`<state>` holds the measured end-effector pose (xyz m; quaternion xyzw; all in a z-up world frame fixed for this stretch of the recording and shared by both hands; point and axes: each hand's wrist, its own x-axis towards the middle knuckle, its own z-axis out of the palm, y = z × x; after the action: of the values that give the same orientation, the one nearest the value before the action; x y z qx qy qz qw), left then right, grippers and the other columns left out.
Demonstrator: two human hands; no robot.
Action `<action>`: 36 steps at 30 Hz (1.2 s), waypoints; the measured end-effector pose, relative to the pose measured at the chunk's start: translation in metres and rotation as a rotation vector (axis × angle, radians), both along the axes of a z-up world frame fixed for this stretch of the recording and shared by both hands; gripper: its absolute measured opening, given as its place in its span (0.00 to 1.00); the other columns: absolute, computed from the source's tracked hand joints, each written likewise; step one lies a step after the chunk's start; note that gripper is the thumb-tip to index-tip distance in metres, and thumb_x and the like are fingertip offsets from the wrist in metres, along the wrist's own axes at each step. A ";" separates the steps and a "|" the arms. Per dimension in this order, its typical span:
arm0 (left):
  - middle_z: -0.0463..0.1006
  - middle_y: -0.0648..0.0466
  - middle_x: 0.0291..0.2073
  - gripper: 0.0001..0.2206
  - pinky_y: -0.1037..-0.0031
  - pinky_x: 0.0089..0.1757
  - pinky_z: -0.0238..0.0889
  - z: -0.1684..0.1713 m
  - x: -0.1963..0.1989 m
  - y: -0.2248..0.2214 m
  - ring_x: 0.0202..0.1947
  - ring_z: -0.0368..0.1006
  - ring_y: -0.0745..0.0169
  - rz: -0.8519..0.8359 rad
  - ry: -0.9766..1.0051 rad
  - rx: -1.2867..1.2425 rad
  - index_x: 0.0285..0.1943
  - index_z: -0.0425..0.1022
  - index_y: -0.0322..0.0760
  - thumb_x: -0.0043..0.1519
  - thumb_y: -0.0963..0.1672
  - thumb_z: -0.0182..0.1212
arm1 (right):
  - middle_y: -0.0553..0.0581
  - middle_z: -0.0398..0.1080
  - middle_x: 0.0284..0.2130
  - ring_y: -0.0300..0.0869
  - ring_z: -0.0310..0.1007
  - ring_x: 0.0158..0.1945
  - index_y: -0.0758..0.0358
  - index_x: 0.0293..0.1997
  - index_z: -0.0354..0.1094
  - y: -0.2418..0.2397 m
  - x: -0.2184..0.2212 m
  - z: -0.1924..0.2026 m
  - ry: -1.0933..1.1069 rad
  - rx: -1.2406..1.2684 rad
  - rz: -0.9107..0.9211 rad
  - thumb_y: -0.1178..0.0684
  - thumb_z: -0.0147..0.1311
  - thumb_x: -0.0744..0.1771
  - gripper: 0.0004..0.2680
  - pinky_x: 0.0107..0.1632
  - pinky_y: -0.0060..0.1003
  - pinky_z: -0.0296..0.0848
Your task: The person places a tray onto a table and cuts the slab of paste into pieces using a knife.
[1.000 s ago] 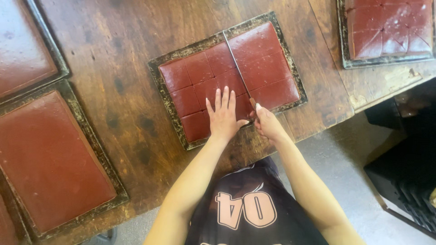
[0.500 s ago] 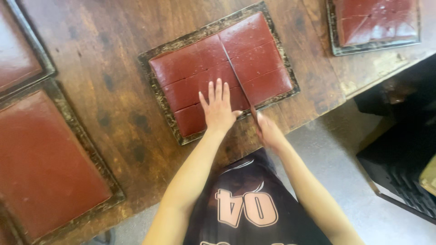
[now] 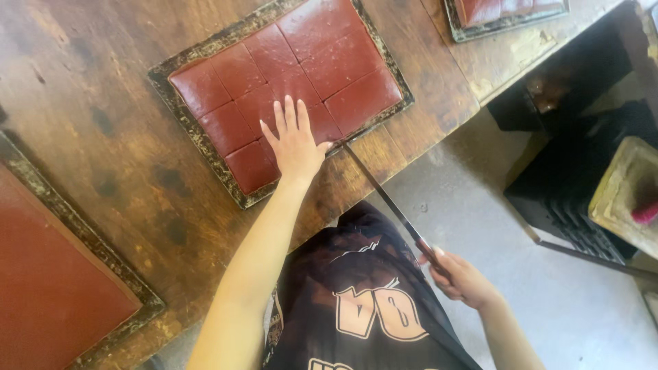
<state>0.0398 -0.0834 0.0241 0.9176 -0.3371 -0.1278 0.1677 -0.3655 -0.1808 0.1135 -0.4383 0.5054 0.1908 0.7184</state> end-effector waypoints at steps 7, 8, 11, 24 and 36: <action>0.43 0.41 0.77 0.55 0.33 0.66 0.25 0.014 -0.023 -0.018 0.77 0.33 0.38 -0.055 0.048 0.042 0.78 0.48 0.34 0.46 0.59 0.74 | 0.48 0.54 0.15 0.34 0.46 0.11 0.65 0.49 0.64 -0.111 0.101 -0.024 -0.140 -0.088 -0.100 0.35 0.38 0.71 0.20 0.16 0.31 0.45; 0.43 0.41 0.77 0.55 0.33 0.66 0.25 0.015 -0.024 -0.029 0.77 0.33 0.38 -0.031 0.035 0.050 0.78 0.48 0.34 0.46 0.59 0.74 | 0.47 0.54 0.15 0.33 0.47 0.12 0.64 0.50 0.65 -0.124 0.133 -0.034 -0.174 -0.119 -0.077 0.35 0.38 0.71 0.19 0.16 0.31 0.46; 0.45 0.42 0.77 0.54 0.33 0.67 0.26 0.013 -0.031 -0.055 0.77 0.34 0.39 -0.024 0.011 0.009 0.77 0.49 0.34 0.47 0.60 0.72 | 0.46 0.56 0.17 0.32 0.47 0.13 0.61 0.50 0.66 -0.141 0.212 -0.066 -0.306 -0.179 -0.026 0.35 0.38 0.71 0.19 0.16 0.30 0.46; 0.46 0.42 0.77 0.49 0.35 0.67 0.29 0.010 -0.029 -0.069 0.77 0.36 0.40 0.097 0.017 0.078 0.77 0.52 0.33 0.50 0.57 0.73 | 0.47 0.56 0.16 0.32 0.50 0.13 0.59 0.47 0.65 -0.151 0.297 -0.089 -0.313 0.034 0.001 0.36 0.38 0.72 0.17 0.16 0.29 0.49; 0.47 0.43 0.76 0.51 0.35 0.67 0.29 0.014 -0.019 -0.077 0.77 0.36 0.41 0.014 0.045 0.043 0.76 0.53 0.33 0.47 0.57 0.75 | 0.46 0.56 0.16 0.32 0.49 0.13 0.60 0.47 0.66 -0.149 0.284 -0.091 -0.281 -0.017 0.026 0.36 0.37 0.72 0.18 0.16 0.29 0.48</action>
<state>0.0204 -0.1600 0.0383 0.9201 -0.3242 -0.1543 0.1564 -0.0813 -0.3297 0.0228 -0.4734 0.3956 0.1326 0.7758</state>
